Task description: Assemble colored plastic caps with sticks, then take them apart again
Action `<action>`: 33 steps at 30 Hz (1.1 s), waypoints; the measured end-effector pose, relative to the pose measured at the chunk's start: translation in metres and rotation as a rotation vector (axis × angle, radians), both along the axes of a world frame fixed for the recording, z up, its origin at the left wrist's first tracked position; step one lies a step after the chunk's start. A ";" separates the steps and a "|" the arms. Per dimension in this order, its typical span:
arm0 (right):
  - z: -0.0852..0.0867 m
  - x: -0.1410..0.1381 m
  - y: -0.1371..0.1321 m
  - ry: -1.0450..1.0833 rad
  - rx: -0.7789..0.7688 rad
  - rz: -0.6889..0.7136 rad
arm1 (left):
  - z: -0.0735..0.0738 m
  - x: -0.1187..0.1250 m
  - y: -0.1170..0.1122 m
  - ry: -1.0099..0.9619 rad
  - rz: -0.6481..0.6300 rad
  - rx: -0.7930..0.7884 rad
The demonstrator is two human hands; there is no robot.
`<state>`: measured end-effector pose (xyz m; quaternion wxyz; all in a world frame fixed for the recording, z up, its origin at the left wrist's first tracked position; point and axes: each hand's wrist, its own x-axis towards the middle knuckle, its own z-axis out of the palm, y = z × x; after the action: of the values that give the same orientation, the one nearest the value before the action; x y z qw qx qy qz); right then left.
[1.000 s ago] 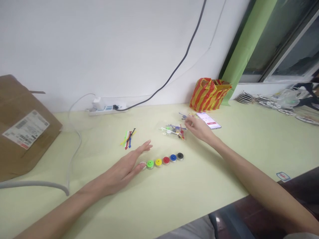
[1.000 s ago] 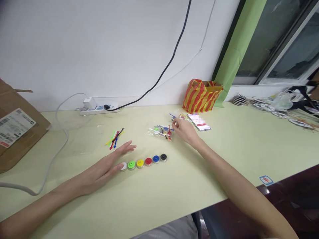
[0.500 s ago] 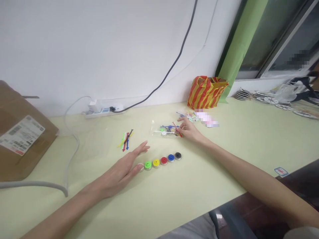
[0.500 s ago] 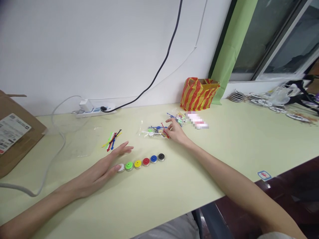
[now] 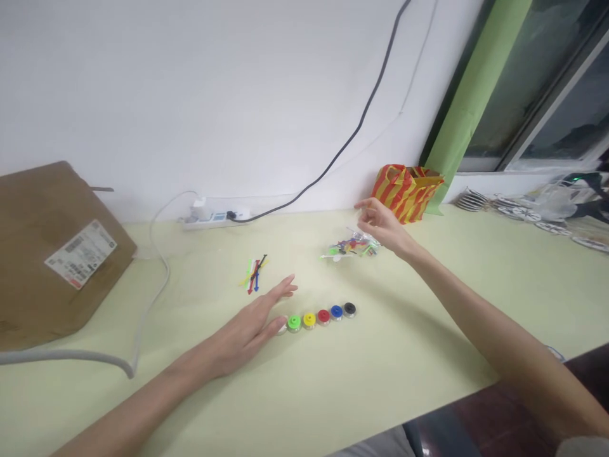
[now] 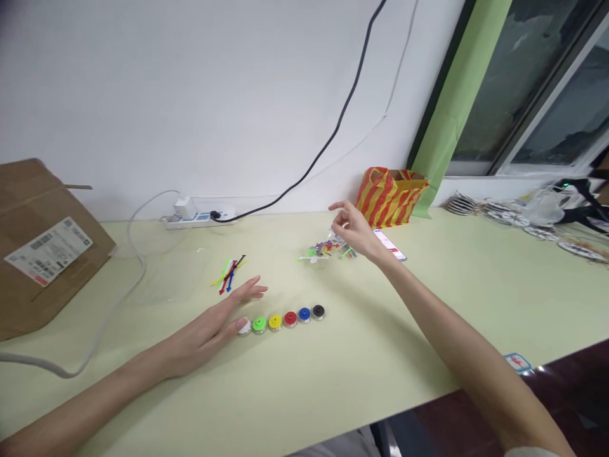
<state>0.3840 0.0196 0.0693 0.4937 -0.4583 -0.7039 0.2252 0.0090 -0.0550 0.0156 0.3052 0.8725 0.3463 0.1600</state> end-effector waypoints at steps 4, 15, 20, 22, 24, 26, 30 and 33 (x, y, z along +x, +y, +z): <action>0.041 -0.005 0.005 -0.171 -0.001 0.082 | -0.001 0.000 0.001 -0.020 -0.001 0.001; 0.110 -0.035 -0.001 -0.273 0.336 0.003 | -0.008 0.005 0.006 -0.202 0.124 -0.020; 0.077 -0.081 -0.006 0.018 0.336 -0.023 | -0.009 0.008 0.018 -0.558 0.206 -0.241; 0.051 -0.106 -0.004 0.140 0.292 -0.003 | -0.007 0.008 0.022 -0.697 0.217 -0.345; 0.021 -0.132 -0.002 0.237 0.229 0.026 | -0.003 0.009 0.024 -0.821 0.242 -0.422; -0.006 -0.158 -0.004 0.271 0.128 0.086 | 0.002 0.008 0.023 -0.923 0.296 -0.458; -0.037 -0.191 -0.015 0.342 -0.044 0.167 | 0.009 0.003 0.026 -1.026 0.479 -0.427; -0.039 -0.195 -0.019 0.390 -0.156 0.088 | 0.010 -0.004 0.032 -1.035 0.556 -0.381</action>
<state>0.1890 0.0007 0.0307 0.5732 -0.4120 -0.5947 0.3848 0.0050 -0.0232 0.0253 0.5309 0.4890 0.3902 0.5716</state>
